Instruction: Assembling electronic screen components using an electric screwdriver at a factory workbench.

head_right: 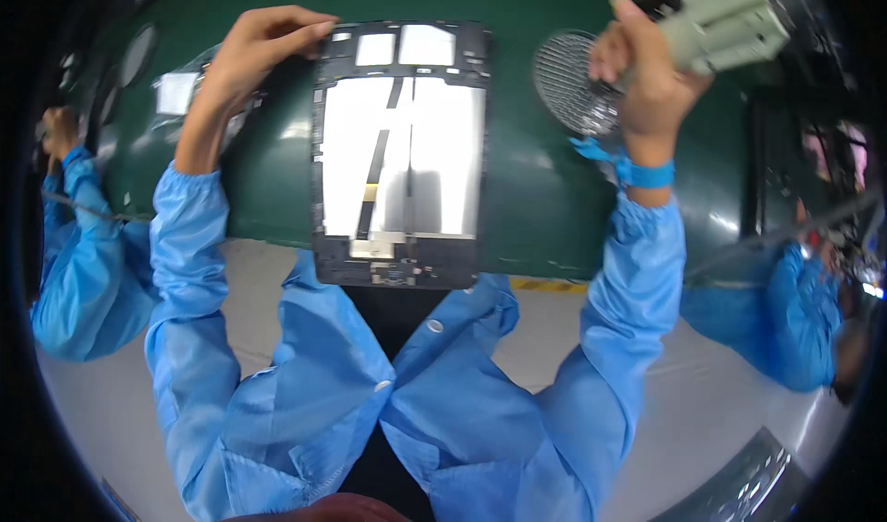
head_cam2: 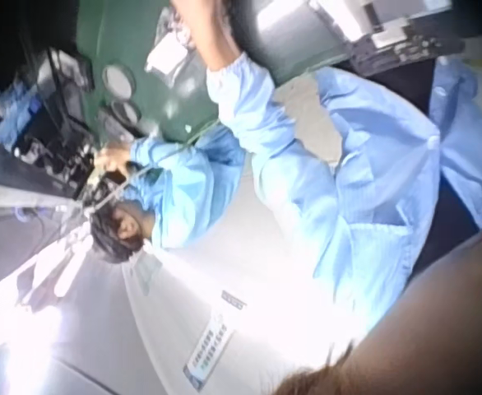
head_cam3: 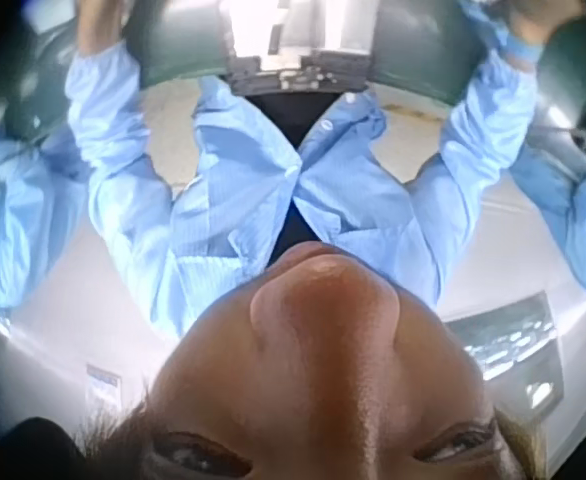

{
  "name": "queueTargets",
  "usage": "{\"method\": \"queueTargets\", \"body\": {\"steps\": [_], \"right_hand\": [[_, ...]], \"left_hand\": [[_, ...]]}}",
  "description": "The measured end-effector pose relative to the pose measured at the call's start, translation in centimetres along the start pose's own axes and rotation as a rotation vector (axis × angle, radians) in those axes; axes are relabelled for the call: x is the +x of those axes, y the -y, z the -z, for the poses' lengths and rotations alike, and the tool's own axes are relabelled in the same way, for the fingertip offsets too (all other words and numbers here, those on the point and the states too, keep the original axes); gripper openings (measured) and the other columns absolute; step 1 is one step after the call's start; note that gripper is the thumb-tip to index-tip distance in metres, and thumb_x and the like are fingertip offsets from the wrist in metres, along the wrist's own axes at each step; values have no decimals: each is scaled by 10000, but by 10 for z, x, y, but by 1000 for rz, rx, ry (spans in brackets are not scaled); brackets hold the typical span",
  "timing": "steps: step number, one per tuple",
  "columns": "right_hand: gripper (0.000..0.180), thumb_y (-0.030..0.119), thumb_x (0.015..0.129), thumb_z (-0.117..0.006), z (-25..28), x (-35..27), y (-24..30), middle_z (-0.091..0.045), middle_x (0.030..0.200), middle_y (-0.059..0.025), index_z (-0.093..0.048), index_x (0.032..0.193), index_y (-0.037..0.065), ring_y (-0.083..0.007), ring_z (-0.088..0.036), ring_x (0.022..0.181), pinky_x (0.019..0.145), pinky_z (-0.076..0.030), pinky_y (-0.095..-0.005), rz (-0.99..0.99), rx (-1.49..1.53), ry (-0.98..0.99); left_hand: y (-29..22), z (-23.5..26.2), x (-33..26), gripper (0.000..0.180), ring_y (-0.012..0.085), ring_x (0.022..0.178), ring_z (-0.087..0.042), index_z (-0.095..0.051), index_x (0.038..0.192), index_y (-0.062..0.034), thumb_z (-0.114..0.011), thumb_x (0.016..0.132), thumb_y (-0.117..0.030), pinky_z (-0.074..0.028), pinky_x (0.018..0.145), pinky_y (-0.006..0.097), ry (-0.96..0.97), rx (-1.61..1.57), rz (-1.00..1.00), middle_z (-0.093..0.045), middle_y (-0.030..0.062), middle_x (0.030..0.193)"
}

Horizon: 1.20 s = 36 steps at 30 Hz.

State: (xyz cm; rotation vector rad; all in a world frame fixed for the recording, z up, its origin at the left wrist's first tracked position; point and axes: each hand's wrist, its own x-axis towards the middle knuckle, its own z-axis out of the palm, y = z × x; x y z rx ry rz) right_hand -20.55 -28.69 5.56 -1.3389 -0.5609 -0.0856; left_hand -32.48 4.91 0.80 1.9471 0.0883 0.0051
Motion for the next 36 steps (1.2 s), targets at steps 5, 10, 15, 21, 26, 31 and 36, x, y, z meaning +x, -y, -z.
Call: {"method": "queueTargets", "body": {"steps": [5,10,15,21,26,31,36], "right_hand": [[304,62,919,-537,4,4,0,-371,569,-16,-543,1196,-63,-146,-428,472,484,-403,-319,-67,45,129],[346,155,940,-496,-7,13,12,-321,547,4,-509,1203,-69,-124,-366,445,469,-369,-318,-65,46,132],[342,223,935,-438,-60,2,20,-295,528,14,-512,1128,-49,-123,-346,434,467,-363,-318,-104,82,216],[290,253,953,-390,-120,-23,-10,-283,520,13,-525,846,19,-126,-351,436,475,-372,-319,-165,201,529],[351,236,979,-329,-139,-33,-17,-305,543,23,-500,1190,14,-121,-366,451,475,-390,-311,-153,380,569],[365,257,977,-324,-133,-32,-21,-313,540,27,-522,1169,19,-111,-371,444,466,-395,-309,-215,357,584],[361,281,968,-343,-142,-36,-18,-311,538,29,-527,1153,31,-104,-353,430,445,-374,-307,-134,341,597]], "left_hand": [[-13,-15,-15,289,108,779,-590,-711,1095,32,-689,916,-194,-480,751,238,33,-63,57,-676,48,865],[-14,-33,-24,280,92,767,-588,-710,1096,38,-679,927,-183,-488,728,229,142,-126,6,-688,47,877],[-15,-45,-33,265,99,840,-638,-703,1088,51,-661,939,-165,-518,768,240,234,-121,3,-705,76,928],[-2,-48,-34,245,110,785,-640,-703,1050,64,-656,934,-147,-521,743,248,294,-156,-83,-707,107,904],[6,-44,-35,239,111,732,-637,-712,1024,64,-656,926,-147,-524,706,258,284,-241,-110,-709,87,820],[5,-43,-36,264,137,689,-653,-730,974,69,-658,839,-147,-519,678,272,227,-244,-187,-708,107,756],[-14,-29,-38,271,129,727,-617,-690,997,98,-644,887,-146,-504,681,276,309,-304,-45,-711,117,830]]}}
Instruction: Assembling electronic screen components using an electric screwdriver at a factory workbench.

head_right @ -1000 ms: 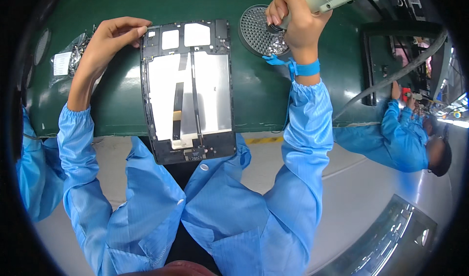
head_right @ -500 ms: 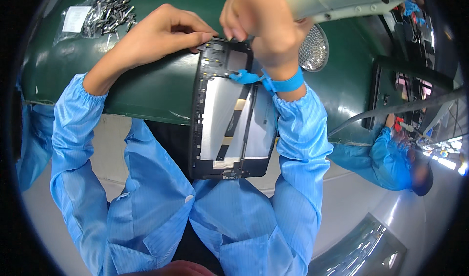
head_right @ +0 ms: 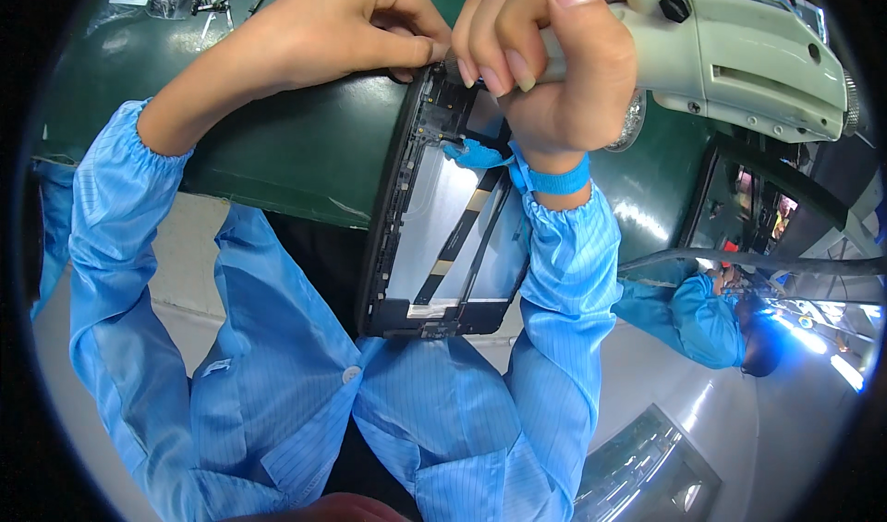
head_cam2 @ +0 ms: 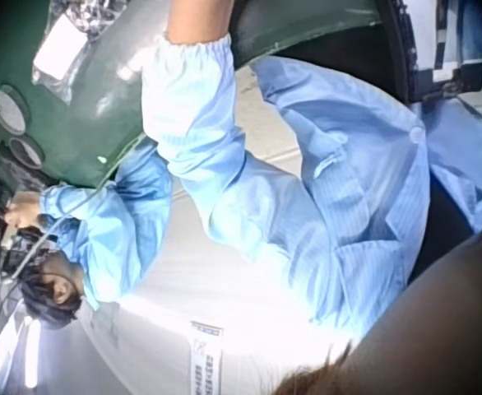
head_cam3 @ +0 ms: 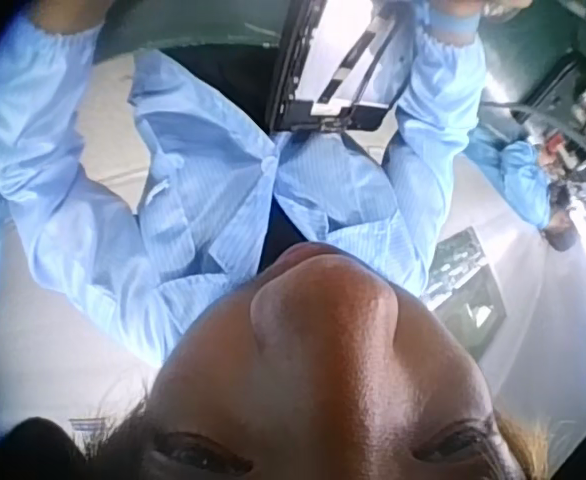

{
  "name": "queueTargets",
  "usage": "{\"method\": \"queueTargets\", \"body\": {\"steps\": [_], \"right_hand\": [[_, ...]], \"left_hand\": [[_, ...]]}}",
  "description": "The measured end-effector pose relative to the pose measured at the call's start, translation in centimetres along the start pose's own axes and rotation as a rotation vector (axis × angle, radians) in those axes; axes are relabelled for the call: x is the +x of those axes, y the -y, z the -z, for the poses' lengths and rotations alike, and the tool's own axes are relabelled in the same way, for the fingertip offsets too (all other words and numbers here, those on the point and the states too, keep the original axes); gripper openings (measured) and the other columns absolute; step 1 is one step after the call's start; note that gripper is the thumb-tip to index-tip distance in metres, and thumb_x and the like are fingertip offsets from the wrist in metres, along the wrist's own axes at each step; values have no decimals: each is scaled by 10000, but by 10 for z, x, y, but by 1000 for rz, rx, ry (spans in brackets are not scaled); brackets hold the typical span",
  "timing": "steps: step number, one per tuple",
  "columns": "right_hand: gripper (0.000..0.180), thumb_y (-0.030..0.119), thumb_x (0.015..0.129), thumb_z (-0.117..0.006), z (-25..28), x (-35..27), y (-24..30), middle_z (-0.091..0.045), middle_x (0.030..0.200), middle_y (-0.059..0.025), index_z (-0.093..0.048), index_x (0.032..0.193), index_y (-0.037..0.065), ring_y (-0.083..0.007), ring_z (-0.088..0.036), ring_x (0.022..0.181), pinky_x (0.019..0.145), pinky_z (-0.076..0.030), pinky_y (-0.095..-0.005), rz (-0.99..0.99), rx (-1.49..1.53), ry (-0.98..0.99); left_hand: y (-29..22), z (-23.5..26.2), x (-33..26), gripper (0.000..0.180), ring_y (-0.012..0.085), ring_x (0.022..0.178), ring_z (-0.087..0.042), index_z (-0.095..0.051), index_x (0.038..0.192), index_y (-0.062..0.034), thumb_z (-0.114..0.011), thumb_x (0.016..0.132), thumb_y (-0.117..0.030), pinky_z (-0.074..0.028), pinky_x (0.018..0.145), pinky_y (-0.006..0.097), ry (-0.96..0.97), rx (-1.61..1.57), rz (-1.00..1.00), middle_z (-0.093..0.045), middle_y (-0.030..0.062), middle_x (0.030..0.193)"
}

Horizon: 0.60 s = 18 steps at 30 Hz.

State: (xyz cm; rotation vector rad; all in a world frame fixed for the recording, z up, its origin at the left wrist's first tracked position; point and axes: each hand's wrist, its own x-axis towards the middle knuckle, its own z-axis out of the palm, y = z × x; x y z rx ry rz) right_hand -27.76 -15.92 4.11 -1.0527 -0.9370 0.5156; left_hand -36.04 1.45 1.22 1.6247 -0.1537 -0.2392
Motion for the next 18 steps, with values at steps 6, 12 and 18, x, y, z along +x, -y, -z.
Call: {"method": "queueTargets", "body": {"steps": [6,12,18], "right_hand": [[366,302,951,-354,2,-2,-3,-310,536,40,-536,1131,41,-96,-343,429,436,-362,-303,1,-57,-42],[359,309,949,-350,4,-3,-4,-323,535,42,-539,1110,49,-94,-347,425,436,-366,-294,10,-38,-26],[359,309,953,-344,5,-3,-5,-333,538,41,-542,1118,59,-95,-362,426,442,-378,-292,29,-63,11]], "left_hand": [[1,-2,0,271,149,748,-643,-701,1023,79,-646,856,-128,-510,714,281,-17,5,27,-728,149,850],[1,-1,-2,291,180,757,-659,-700,1032,79,-631,856,-143,-517,726,295,-22,7,0,-731,166,870],[-1,1,-3,300,195,743,-661,-693,1020,90,-622,853,-148,-517,718,298,12,18,43,-727,186,867]]}}
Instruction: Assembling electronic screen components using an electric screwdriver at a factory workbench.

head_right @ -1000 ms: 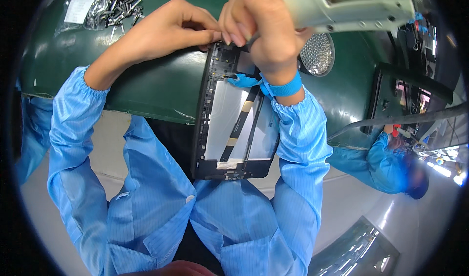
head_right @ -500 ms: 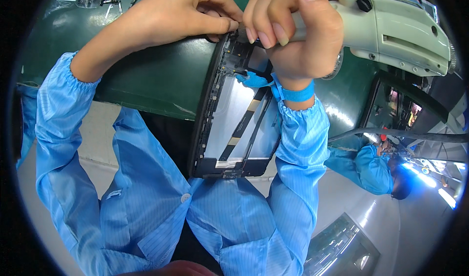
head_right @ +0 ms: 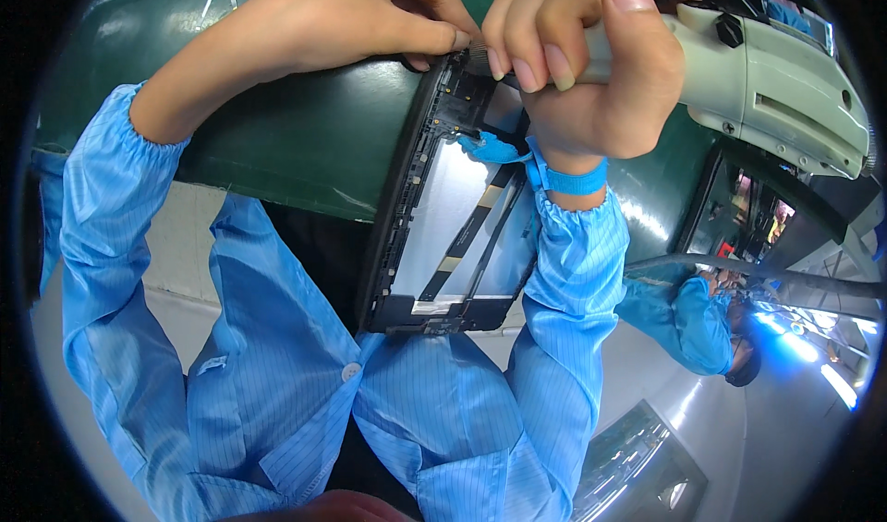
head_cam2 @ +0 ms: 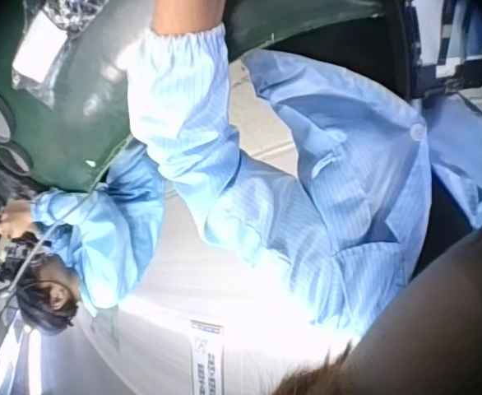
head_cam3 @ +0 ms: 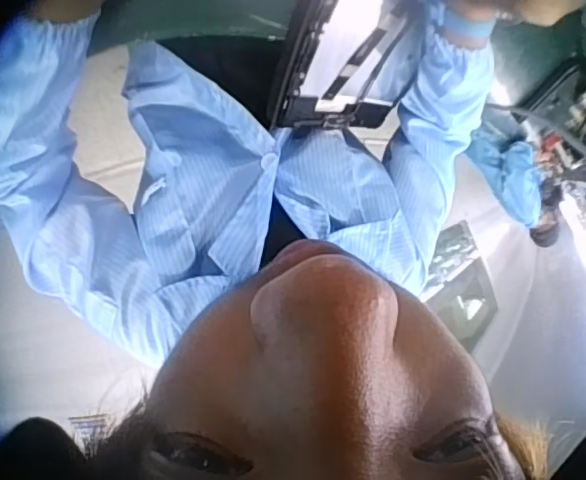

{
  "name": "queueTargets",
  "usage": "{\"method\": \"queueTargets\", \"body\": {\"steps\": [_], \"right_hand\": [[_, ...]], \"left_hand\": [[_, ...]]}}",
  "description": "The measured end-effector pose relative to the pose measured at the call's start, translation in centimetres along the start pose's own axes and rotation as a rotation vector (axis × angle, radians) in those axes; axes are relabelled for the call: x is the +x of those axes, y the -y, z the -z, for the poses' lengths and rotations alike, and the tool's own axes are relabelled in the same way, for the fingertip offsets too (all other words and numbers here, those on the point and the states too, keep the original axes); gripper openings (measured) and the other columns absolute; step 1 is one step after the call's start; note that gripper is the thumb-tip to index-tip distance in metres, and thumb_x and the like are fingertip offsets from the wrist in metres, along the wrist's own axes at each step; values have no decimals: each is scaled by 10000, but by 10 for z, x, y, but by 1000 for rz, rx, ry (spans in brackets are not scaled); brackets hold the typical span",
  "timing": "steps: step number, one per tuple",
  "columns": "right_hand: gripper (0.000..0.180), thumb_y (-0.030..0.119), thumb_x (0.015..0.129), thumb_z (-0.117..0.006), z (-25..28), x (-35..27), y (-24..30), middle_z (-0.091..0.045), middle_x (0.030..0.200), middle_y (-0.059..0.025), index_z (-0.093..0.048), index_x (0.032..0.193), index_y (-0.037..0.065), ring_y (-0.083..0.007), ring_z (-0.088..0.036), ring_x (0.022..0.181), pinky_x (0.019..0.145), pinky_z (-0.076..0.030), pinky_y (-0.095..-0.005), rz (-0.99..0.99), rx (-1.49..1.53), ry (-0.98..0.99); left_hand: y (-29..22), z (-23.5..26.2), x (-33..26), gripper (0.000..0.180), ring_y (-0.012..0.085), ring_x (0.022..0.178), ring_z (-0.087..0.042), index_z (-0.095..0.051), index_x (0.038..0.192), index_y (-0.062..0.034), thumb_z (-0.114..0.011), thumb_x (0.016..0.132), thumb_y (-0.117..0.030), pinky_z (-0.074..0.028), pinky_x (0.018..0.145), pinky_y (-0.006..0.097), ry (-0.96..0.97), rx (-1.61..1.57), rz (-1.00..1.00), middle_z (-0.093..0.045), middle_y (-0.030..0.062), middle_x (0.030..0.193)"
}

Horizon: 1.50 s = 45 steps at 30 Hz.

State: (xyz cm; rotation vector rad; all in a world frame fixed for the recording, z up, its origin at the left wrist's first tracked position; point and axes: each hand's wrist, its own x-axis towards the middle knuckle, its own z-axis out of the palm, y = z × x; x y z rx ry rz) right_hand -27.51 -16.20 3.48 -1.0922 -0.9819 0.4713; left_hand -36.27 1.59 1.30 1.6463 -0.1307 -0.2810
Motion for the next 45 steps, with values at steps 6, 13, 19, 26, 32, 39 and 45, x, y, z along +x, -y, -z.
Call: {"method": "queueTargets", "body": {"steps": [6,13,19,26,32,39,45], "right_hand": [[372,303,961,-338,3,0,-1,-330,541,37,-543,1141,50,-96,-358,428,451,-387,-298,-16,54,23],[430,291,1013,-351,-9,4,2,-301,558,30,-526,1245,-27,-103,-345,448,467,-372,-306,-54,101,45],[310,303,1071,-348,-46,2,17,-315,474,22,-433,875,79,-108,-315,356,383,-349,-256,-235,-31,-354],[414,316,1067,-372,-43,10,16,-286,447,26,-423,724,91,-108,-295,335,367,-343,-248,-305,145,-484],[421,308,1064,-385,-24,23,-22,-287,436,22,-430,706,90,-109,-305,328,356,-338,-249,234,956,112],[354,251,1055,-426,-38,21,2,-303,437,15,-449,751,72,-117,-312,319,345,-337,-267,9,417,-71],[248,229,1046,-474,-27,10,19,-323,457,20,-472,848,80,-113,-323,323,352,-345,-272,-216,22,-200]], "left_hand": [[3,0,0,296,198,694,-648,-691,1005,96,-619,856,-150,-514,679,308,5,-17,-32,-723,190,840],[4,-1,5,280,168,661,-618,-701,1008,77,-631,866,-154,-498,649,301,14,52,-35,-714,161,792],[-3,-2,4,262,134,686,-606,-704,1039,65,-636,884,-135,-488,663,271,5,14,-14,-712,118,800],[-4,-2,2,266,116,695,-604,-703,1048,74,-641,895,-134,-489,667,259,6,-9,30,-708,93,795],[-6,-3,4,259,112,681,-591,-710,1033,67,-645,896,-143,-481,654,257,8,-9,42,-704,91,780],[-3,0,0,278,105,662,-564,-711,1018,62,-655,892,-179,-468,637,267,-19,86,50,-697,87,758],[18,-40,-19,211,211,750,-627,-662,1084,7,-645,903,-100,-512,684,324,-594,673,-505,-624,143,889]]}}
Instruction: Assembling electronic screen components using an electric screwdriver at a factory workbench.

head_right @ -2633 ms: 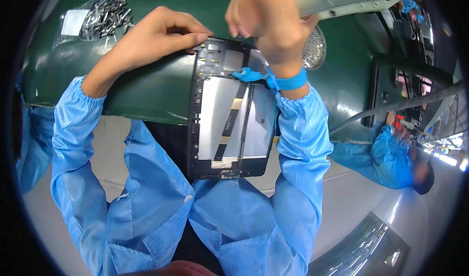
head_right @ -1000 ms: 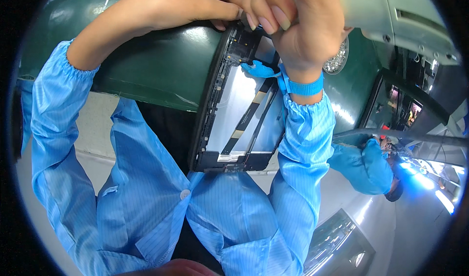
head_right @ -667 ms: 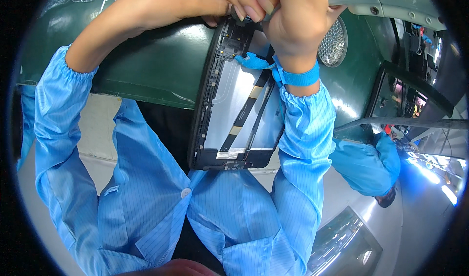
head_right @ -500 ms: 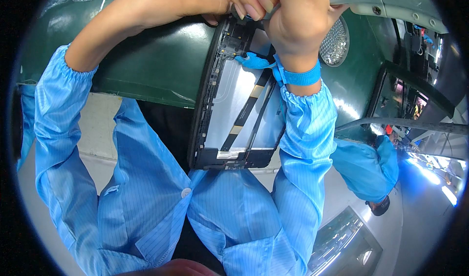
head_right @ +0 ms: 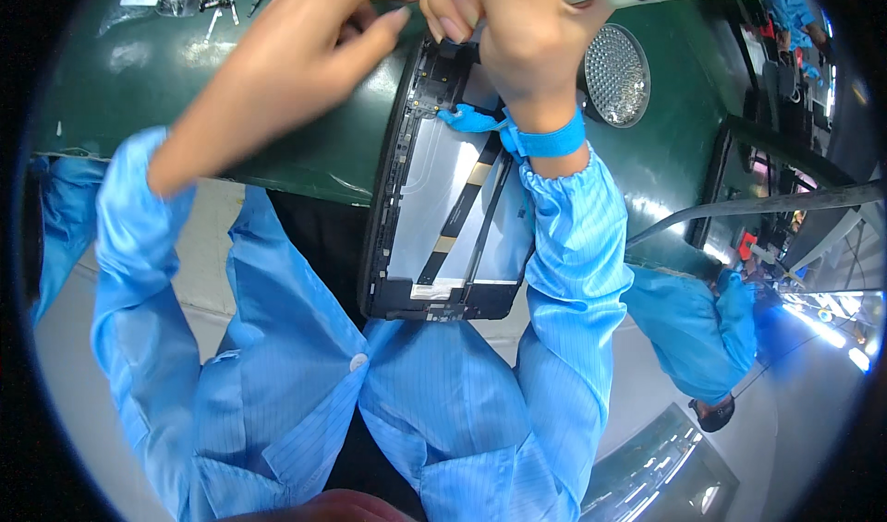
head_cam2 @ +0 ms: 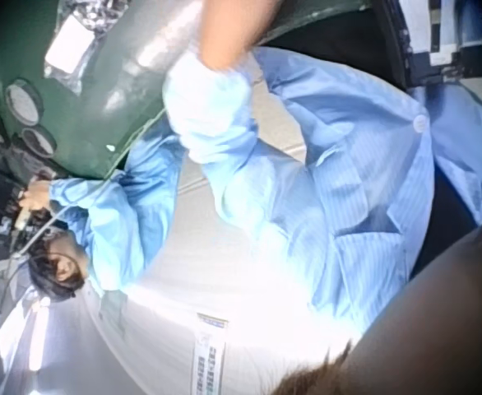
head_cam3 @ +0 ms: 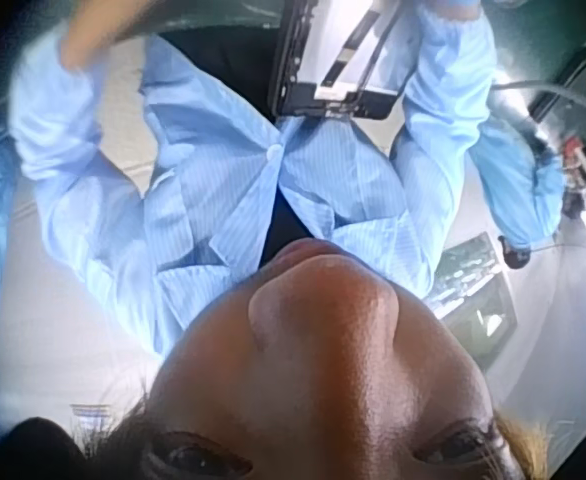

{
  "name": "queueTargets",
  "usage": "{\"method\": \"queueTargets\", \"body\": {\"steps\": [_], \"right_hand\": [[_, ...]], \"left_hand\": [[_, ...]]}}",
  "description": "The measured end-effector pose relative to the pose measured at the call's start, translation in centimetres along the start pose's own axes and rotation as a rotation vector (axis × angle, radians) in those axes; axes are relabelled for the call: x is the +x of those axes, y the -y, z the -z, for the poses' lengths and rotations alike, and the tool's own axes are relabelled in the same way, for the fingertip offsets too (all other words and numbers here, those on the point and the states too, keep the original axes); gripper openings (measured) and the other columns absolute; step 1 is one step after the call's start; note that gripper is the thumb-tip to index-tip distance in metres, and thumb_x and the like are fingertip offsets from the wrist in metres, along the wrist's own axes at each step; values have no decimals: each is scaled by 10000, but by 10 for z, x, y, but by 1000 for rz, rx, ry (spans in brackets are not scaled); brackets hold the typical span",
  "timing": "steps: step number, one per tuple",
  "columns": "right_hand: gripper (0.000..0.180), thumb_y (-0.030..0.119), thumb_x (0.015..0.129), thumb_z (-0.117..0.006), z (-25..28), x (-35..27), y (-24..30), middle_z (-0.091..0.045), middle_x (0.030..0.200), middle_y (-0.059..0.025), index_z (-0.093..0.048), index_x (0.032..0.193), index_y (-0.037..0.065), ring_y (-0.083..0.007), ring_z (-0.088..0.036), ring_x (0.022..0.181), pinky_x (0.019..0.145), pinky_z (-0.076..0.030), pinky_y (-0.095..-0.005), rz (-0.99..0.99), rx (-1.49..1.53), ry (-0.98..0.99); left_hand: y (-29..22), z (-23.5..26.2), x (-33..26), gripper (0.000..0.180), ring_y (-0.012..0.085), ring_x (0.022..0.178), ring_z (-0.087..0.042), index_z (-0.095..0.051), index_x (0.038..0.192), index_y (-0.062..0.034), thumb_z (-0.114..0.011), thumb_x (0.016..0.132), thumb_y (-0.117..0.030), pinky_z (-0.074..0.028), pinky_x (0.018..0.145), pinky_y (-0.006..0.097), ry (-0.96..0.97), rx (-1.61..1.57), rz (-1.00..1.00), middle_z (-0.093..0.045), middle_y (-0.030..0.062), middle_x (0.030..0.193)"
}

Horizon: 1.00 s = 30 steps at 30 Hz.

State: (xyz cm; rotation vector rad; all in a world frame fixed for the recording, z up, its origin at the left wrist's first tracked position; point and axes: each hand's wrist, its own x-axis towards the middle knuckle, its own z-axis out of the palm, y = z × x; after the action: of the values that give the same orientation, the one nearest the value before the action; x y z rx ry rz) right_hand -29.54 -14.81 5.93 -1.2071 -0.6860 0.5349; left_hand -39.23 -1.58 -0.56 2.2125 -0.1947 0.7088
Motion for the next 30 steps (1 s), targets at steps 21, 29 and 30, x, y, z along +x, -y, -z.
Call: {"method": "queueTargets", "body": {"steps": [21,29,30], "right_hand": [[257,122,959,-541,117,-20,52,-330,558,29,-563,1116,-81,-88,-348,434,451,-333,-277,273,-140,-387],[192,28,898,-577,183,-38,64,-401,521,1,-631,1054,-70,-100,-392,382,384,-349,-279,332,-39,-559],[195,24,897,-573,194,-43,64,-401,520,3,-628,1058,-72,-100,-394,382,381,-347,-279,329,-28,-614]], "left_hand": [[-32,35,-19,952,490,1320,-429,-392,1410,85,-805,733,-442,-434,1063,470,392,397,-75,-450,277,1418],[108,22,143,715,411,1165,-584,-524,1313,73,-637,902,-500,-512,963,434,315,693,-231,-503,233,1383],[120,16,161,684,411,1159,-586,-523,1328,49,-616,920,-493,-518,952,434,329,692,-194,-495,217,1397]]}}
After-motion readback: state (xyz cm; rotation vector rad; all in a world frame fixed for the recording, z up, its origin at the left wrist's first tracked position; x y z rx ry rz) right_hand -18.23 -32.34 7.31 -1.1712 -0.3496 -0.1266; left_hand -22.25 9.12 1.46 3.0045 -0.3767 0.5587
